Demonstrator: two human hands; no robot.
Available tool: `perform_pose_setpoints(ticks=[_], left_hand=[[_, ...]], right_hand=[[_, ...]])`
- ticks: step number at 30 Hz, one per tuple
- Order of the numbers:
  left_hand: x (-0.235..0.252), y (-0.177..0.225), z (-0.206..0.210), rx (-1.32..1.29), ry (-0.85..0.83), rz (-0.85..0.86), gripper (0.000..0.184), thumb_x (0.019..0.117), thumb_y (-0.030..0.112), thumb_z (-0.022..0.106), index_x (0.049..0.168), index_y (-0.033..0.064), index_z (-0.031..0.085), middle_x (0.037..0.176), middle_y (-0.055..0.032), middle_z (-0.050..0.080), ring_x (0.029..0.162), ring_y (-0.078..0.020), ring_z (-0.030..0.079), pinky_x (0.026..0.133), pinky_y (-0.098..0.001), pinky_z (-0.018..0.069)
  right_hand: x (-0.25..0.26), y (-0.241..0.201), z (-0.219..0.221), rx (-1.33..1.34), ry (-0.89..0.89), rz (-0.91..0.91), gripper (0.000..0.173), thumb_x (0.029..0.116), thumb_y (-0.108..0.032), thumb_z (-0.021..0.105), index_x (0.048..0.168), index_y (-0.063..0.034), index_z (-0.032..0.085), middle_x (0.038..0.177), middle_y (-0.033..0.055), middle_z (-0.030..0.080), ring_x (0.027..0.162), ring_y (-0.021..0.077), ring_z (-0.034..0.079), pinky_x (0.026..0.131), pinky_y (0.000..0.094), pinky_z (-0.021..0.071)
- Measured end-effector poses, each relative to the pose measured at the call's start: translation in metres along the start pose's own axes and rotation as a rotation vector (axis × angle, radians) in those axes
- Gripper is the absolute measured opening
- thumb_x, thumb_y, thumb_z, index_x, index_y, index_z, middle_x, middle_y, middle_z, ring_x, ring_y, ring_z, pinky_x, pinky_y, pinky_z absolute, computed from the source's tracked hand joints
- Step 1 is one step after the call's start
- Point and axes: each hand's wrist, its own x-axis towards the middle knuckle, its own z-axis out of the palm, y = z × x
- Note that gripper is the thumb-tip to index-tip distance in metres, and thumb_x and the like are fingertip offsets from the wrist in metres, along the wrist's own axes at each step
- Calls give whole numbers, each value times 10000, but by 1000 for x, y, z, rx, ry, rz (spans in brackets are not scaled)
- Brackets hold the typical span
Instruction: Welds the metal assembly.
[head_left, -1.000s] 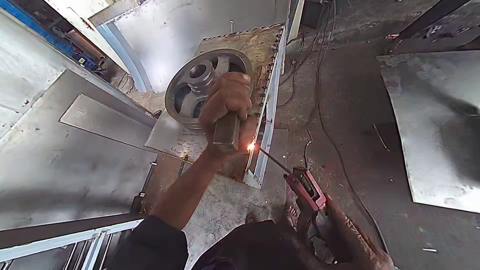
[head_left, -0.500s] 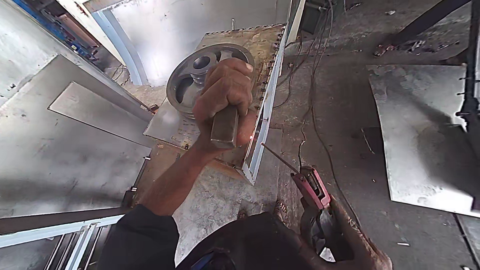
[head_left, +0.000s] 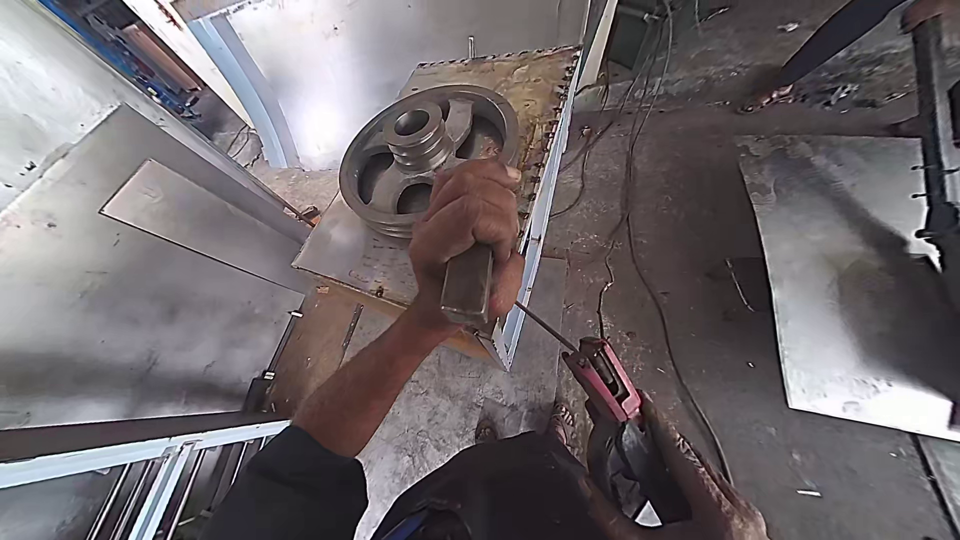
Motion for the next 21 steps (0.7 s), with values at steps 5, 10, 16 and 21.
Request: perform_pose_setpoints(ticks=[5, 10, 16, 21], left_hand=[[-2, -1, 1, 16, 28, 13, 153, 826, 112, 673, 792, 100, 525, 885, -64, 590, 1041, -240, 613, 1029, -452, 487], [-2, -1, 3, 18, 40, 10, 143, 828, 116, 660, 790, 98, 523, 877, -67, 589, 1032, -241, 612, 1027, -449, 484], [-2, 1, 4, 4, 52, 13, 179, 868, 185, 660, 773, 99, 537, 838, -57, 578, 1001, -229, 607, 1013, -424, 481], [-1, 5, 3, 9, 44, -23, 137, 819, 86, 650, 777, 92, 521, 868, -67, 586, 1052, -245, 603, 1036, -432, 474]], right_hand=[[2, -3, 3, -7, -5, -6, 994, 702, -543, 848, 1420, 74, 544, 1186, 247, 704, 1006, 234, 709, 905, 360, 564], [4, -4, 4, -24, -11, 1, 1000, 701, -550, 845, 1426, 70, 543, 1192, 244, 704, 1008, 250, 709, 896, 377, 566], [3, -1, 4, -13, -11, -18, 992, 714, -554, 839, 1418, 79, 544, 1215, 238, 703, 1042, 233, 710, 932, 355, 559], [2, -3, 4, -23, -19, -16, 998, 703, -557, 847, 1415, 76, 550, 1188, 242, 711, 1007, 240, 715, 908, 357, 561]])
